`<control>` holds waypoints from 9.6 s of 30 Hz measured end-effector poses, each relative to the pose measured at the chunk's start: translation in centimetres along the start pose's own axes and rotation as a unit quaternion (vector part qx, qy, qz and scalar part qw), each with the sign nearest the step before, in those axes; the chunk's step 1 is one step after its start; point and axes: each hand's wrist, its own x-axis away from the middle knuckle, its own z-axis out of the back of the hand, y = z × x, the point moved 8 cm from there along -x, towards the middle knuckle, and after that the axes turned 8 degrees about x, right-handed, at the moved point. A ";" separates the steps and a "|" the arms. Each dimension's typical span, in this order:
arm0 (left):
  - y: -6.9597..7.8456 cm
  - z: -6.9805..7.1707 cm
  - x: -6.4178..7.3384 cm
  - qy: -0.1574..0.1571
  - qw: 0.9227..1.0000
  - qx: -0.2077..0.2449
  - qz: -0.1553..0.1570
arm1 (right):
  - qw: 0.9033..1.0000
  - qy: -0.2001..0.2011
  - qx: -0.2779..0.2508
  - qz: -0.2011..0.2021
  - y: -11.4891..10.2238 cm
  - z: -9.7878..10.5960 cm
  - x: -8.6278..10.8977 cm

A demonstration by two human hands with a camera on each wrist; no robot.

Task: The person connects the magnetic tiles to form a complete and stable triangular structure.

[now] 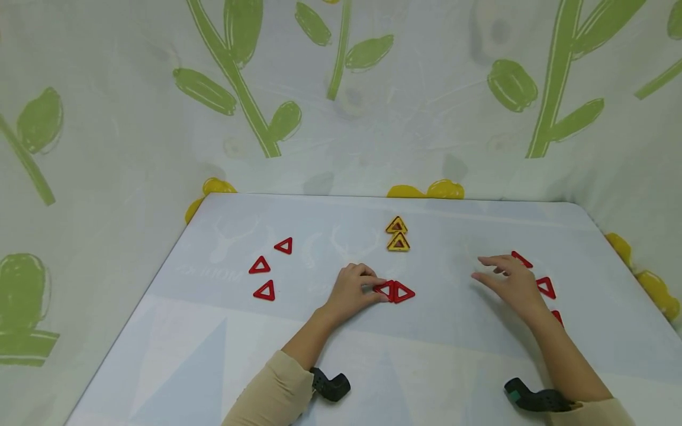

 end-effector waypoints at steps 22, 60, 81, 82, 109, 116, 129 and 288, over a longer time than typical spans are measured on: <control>0.0 -0.1 0.0 0.001 1.000 -0.004 0.007 | 0.984 0.046 0.075 -0.157 6.5 2.6 -0.3; -0.2 -1.0 -0.5 -0.045 0.993 -0.079 0.081 | 0.980 0.028 0.094 -0.171 6.6 0.0 -0.7; -0.1 -0.9 -0.3 -0.041 0.995 -0.064 0.057 | 0.991 0.011 0.100 -0.093 2.5 -2.0 0.0; -0.2 -0.9 -0.3 -0.043 0.996 -0.061 0.057 | 0.991 0.011 0.099 -0.088 2.3 -2.1 0.1; -0.6 -1.9 -0.1 -0.073 0.996 -0.021 0.039 | 0.985 0.124 0.017 0.120 -2.3 -5.3 2.3; -1.0 -1.1 -0.1 -0.040 0.999 -0.022 0.016 | 0.977 0.129 0.008 0.170 -4.2 -6.0 1.8; -0.6 -0.7 0.0 -0.038 0.999 -0.015 0.015 | 0.972 0.102 0.030 0.211 -6.0 -7.1 1.9; -0.2 0.2 0.0 -0.011 0.999 0.032 0.007 | 0.993 -0.058 0.066 -0.085 9.0 2.7 7.2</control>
